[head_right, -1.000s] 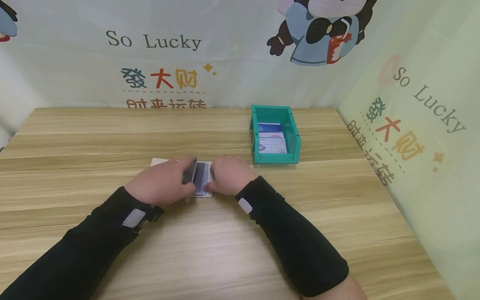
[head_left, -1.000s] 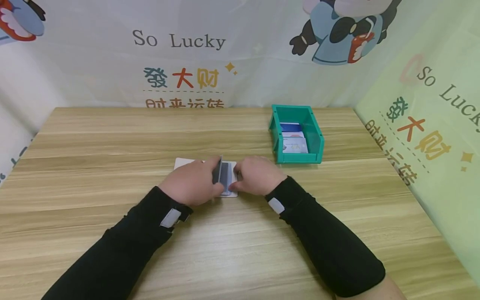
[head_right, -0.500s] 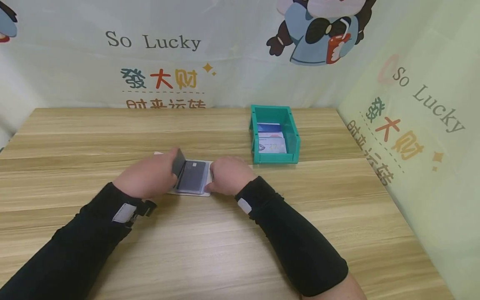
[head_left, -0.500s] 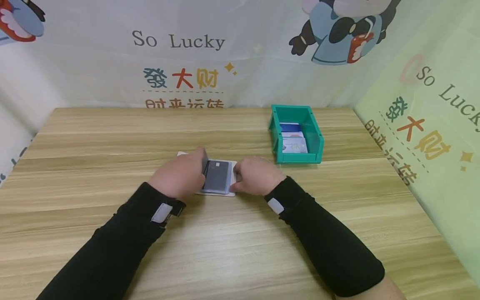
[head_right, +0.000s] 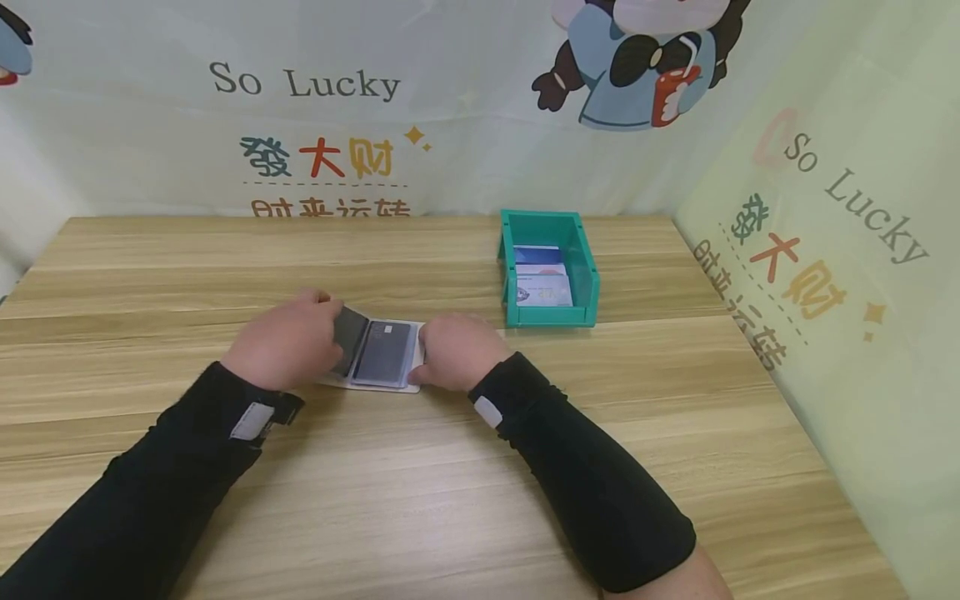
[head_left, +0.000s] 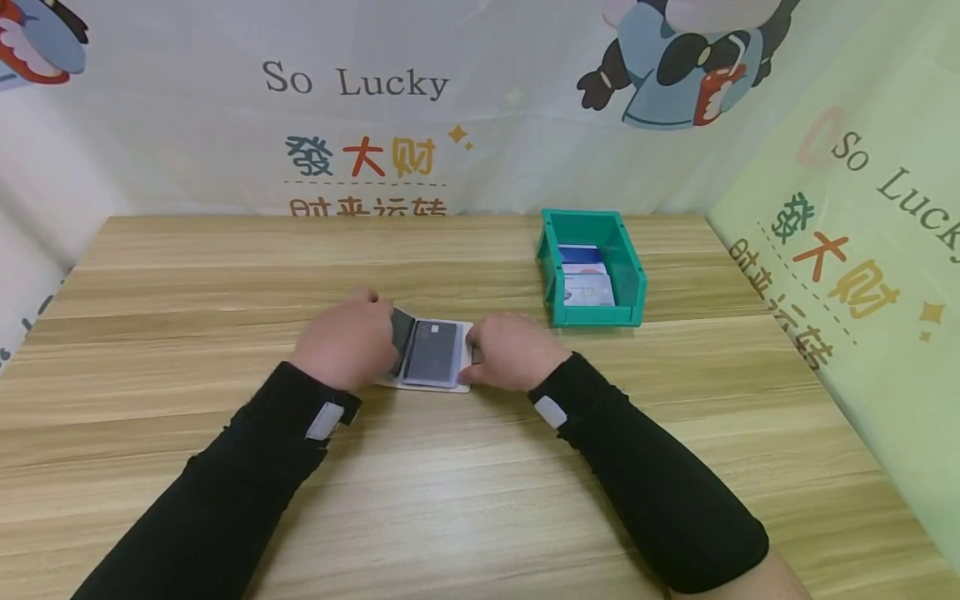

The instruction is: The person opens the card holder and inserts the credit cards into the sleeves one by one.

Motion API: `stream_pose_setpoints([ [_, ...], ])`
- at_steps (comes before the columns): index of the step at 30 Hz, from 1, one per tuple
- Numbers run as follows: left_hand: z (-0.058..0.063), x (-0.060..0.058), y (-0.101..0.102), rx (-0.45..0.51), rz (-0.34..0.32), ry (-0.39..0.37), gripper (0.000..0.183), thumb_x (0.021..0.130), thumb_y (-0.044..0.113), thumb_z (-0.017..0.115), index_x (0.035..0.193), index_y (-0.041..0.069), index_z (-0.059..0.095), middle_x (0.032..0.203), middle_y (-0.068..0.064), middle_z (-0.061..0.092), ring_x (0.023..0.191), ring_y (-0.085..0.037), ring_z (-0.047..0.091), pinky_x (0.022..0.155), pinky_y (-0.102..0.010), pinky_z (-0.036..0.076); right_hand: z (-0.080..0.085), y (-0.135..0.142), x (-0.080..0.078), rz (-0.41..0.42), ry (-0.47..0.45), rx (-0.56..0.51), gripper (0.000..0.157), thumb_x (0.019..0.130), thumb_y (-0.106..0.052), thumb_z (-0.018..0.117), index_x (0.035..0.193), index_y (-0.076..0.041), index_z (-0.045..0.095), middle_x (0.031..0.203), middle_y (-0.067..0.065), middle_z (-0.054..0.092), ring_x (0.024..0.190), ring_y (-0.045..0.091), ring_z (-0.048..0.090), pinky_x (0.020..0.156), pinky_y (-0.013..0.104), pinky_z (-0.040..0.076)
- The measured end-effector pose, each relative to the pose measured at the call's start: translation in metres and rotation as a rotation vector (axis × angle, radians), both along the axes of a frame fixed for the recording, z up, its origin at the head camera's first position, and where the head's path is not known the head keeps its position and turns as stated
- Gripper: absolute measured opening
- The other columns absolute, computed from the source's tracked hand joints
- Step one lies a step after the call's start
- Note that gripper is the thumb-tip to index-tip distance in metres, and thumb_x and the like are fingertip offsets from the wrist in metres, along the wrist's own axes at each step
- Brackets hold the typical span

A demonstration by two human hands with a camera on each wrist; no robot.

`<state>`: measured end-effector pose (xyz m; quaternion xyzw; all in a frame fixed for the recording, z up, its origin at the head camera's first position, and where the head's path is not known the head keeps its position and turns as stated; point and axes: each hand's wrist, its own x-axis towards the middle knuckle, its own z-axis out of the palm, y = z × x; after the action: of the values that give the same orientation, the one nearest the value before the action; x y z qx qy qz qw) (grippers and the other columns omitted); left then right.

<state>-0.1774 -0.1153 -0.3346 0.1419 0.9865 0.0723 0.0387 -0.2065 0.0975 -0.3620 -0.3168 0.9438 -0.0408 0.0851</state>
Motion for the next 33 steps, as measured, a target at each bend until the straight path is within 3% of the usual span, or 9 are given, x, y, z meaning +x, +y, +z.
stream_pose_setpoints([
  [4,-0.002,0.001,0.003,-0.041,-0.031,0.002,0.027,0.078,0.020,0.067,0.093,-0.002,0.069,0.117,-0.022,0.057,0.099,-0.034,0.050,0.082,-0.047,0.047,-0.001,0.000,-0.001,0.000,0.000,0.009,0.042,0.078,-0.051,0.070,0.097,-0.014,0.069,0.077,-0.007,0.059,0.065,0.011,0.051,0.061,0.028,0.045],
  [9,-0.006,0.001,0.011,-0.015,-0.059,-0.060,0.024,0.077,0.029,0.068,0.068,0.008,0.064,0.083,-0.011,0.063,0.068,-0.025,0.054,0.058,-0.036,0.046,-0.002,0.000,-0.002,0.000,-0.004,0.014,0.041,0.078,-0.051,0.070,0.097,-0.014,0.069,0.077,-0.006,0.059,0.065,0.011,0.051,0.060,0.027,0.045],
  [12,-0.009,0.003,0.016,0.028,-0.070,-0.077,0.031,0.076,0.036,0.070,0.082,0.006,0.065,0.078,-0.006,0.058,0.061,-0.020,0.050,0.053,-0.033,0.044,-0.003,0.000,-0.002,0.001,-0.004,0.011,0.040,0.078,-0.051,0.071,0.095,-0.015,0.069,0.076,-0.006,0.059,0.063,0.011,0.051,0.058,0.026,0.044],
  [16,-0.014,0.006,0.022,0.061,-0.074,-0.064,0.058,0.074,0.045,0.073,0.112,0.002,0.061,0.092,-0.006,0.058,0.071,-0.021,0.051,0.059,-0.035,0.045,-0.003,0.000,-0.003,0.009,-0.010,0.004,0.039,0.078,-0.050,0.071,0.094,-0.015,0.068,0.075,-0.006,0.059,0.062,0.011,0.050,0.057,0.026,0.044],
  [20,-0.016,0.008,0.026,0.063,-0.086,-0.053,0.073,0.074,0.049,0.073,0.127,0.002,0.053,0.109,-0.010,0.058,0.082,-0.022,0.050,0.067,-0.037,0.046,-0.003,0.001,-0.003,0.015,-0.015,0.001,0.038,0.078,-0.050,0.070,0.094,-0.015,0.068,0.076,-0.006,0.059,0.063,0.011,0.051,0.057,0.026,0.044],
  [24,-0.016,0.010,0.029,0.057,-0.098,-0.049,0.078,0.075,0.049,0.072,0.134,0.003,0.048,0.121,-0.013,0.054,0.091,-0.024,0.049,0.075,-0.039,0.046,-0.003,0.000,-0.004,0.009,-0.020,-0.002,0.038,0.078,-0.050,0.071,0.093,-0.015,0.067,0.075,-0.006,0.059,0.063,0.011,0.051,0.057,0.026,0.044],
  [33,-0.020,0.012,0.034,0.039,-0.121,-0.009,0.076,0.075,0.049,0.072,0.131,0.003,0.050,0.123,-0.015,0.052,0.096,-0.028,0.050,0.081,-0.043,0.047,-0.004,0.001,-0.004,0.006,-0.025,-0.007,0.037,0.078,-0.049,0.071,0.092,-0.015,0.067,0.075,-0.005,0.059,0.064,0.012,0.051,0.058,0.026,0.044],
])
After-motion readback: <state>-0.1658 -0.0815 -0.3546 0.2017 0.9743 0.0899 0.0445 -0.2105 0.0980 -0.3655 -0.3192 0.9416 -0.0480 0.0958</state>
